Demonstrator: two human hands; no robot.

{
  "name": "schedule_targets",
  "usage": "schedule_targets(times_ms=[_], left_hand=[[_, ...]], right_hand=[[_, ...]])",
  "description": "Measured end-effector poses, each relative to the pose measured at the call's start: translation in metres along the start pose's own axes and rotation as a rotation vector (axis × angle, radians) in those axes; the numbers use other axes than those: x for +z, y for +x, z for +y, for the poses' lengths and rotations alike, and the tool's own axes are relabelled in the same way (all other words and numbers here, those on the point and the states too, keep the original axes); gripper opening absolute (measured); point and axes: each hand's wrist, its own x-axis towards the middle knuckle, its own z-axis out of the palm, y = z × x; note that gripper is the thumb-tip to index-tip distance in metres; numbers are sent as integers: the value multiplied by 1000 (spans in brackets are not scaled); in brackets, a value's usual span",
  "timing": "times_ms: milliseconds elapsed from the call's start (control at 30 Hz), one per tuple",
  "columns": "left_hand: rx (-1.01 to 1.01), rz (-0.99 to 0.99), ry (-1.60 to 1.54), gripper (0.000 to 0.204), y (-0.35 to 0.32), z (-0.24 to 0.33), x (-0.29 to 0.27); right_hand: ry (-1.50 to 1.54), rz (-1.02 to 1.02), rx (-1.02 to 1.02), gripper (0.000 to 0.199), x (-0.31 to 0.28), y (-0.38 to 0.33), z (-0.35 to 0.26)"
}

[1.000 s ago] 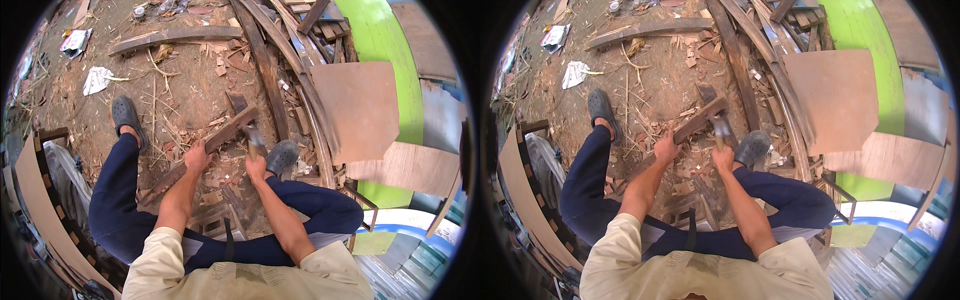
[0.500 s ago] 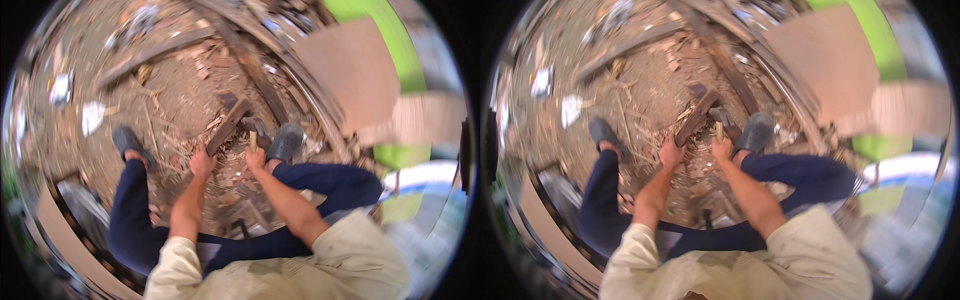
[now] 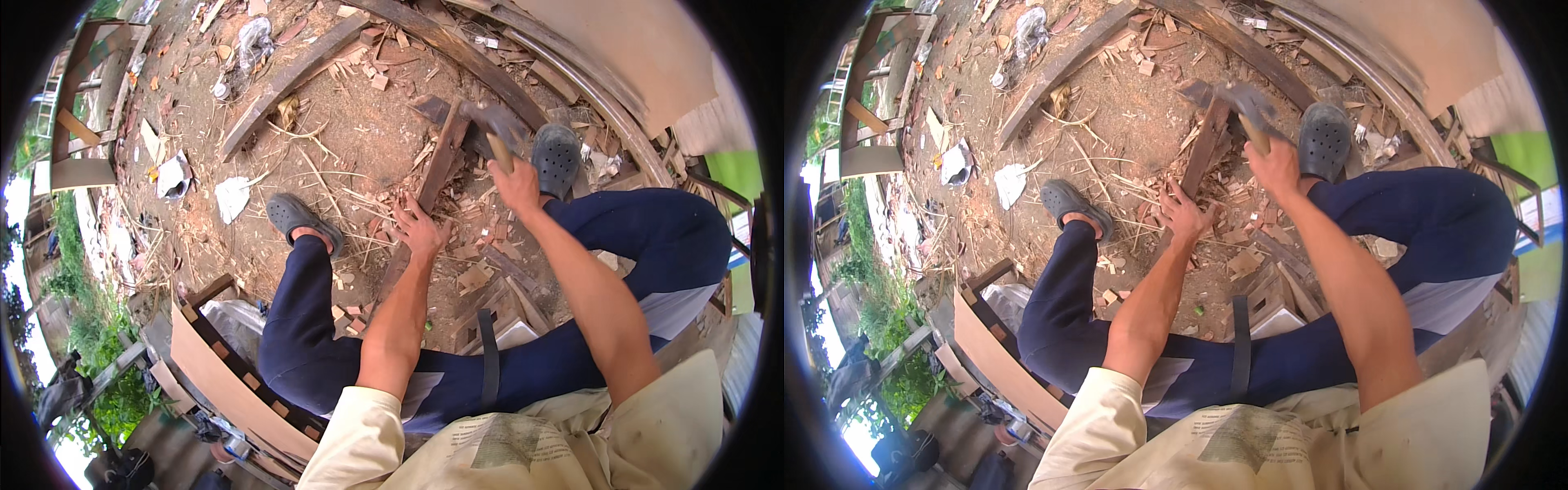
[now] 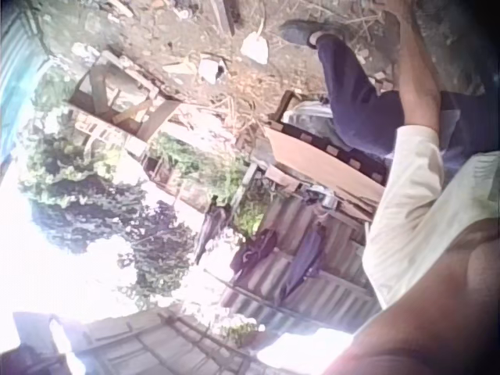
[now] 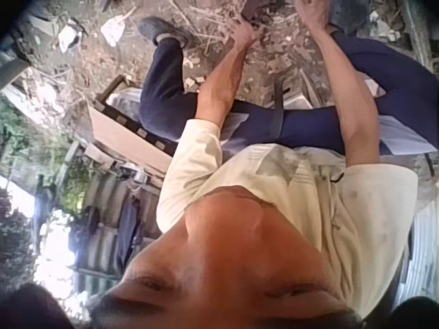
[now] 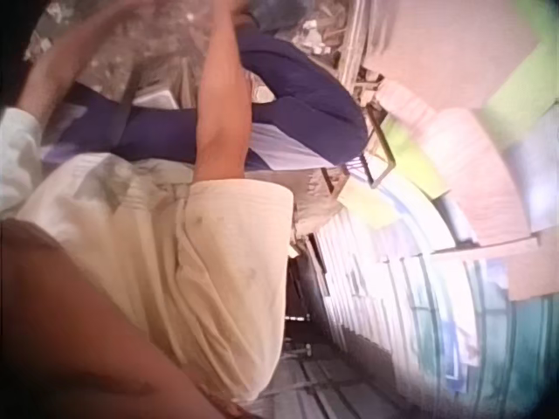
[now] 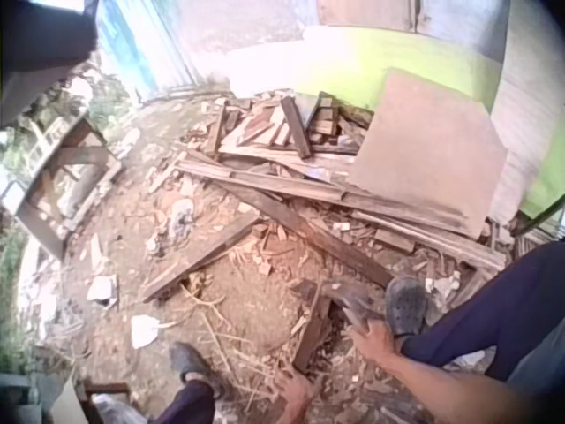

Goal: The person sits on the ground and uses a hammer to break a piece of wood into smaller pieces. They repeatedly strike the wood, reposition it, and gather the resulting fragments.

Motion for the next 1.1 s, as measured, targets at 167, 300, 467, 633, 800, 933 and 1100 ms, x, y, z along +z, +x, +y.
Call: schedule_targets(times_ms=[167, 300, 467, 633, 800, 933, 1100], left_hand=[[-4, -109, -20, 135, 3, 7, -5], [-23, -123, -31, 138, 5, -4, 2], [-5, -212, -21, 139, 8, 0, -11], [33, -248, -48, 140, 8, 0, -17], [21, -252, -11, 140, 9, -5, -20], [21, -262, -30, 139, 7, 2, -22], [40, -244, -79, 142, 8, -1, -25]], right_hand=[[-136, -222, 136, 48, 38, -1, 61], [-113, -56, -75, 43, 23, -4, 42], [162, 124, -390, 32, 13, -7, 9], [-237, -161, -100, 31, 32, 13, 35], [-12, -105, -42, 33, 0, 11, -3], [198, 128, -439, 17, 7, 4, -5], [-246, -205, -47, 31, 35, 18, 52]])
